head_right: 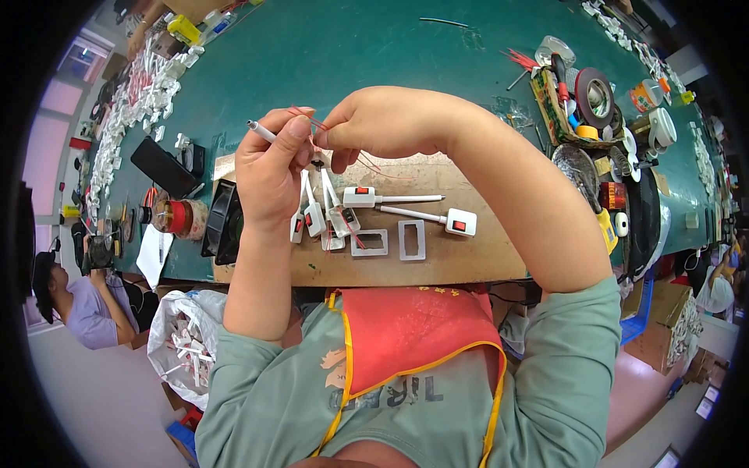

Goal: Assembling and soldering small electrical components into plastic housings on an industrial workbench.

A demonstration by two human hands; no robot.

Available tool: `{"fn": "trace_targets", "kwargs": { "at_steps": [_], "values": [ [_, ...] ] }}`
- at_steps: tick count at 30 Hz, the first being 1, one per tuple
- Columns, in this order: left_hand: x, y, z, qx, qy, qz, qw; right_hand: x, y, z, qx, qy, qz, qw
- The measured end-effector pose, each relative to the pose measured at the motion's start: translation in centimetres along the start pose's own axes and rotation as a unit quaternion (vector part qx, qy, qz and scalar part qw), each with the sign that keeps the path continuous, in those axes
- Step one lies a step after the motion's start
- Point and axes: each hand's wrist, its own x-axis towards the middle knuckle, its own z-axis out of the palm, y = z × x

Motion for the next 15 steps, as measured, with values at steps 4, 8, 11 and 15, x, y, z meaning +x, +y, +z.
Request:
{"fn": "trace_targets", "kwargs": {
  "at_steps": [4,8,11,15],
  "values": [
    [0.1,-0.1,0.0,0.008,0.006,0.006,1.0,0.3,0.0,0.1,-0.029,-0.015,0.011,0.999],
    [0.4,0.0,0.0,0.003,0.061,-0.009,0.998,0.5,1.1,0.3,0.066,0.048,-0.036,0.996],
    [1.0,-0.2,-0.6,-0.033,0.099,0.0,0.995,0.2,1.4,-0.5,0.162,0.134,-0.063,0.976],
    [0.8,-0.4,-0.6,0.062,0.101,-0.036,0.992,-0.6,1.2,-1.2,-0.018,0.279,-0.067,0.958]
  ]
}}
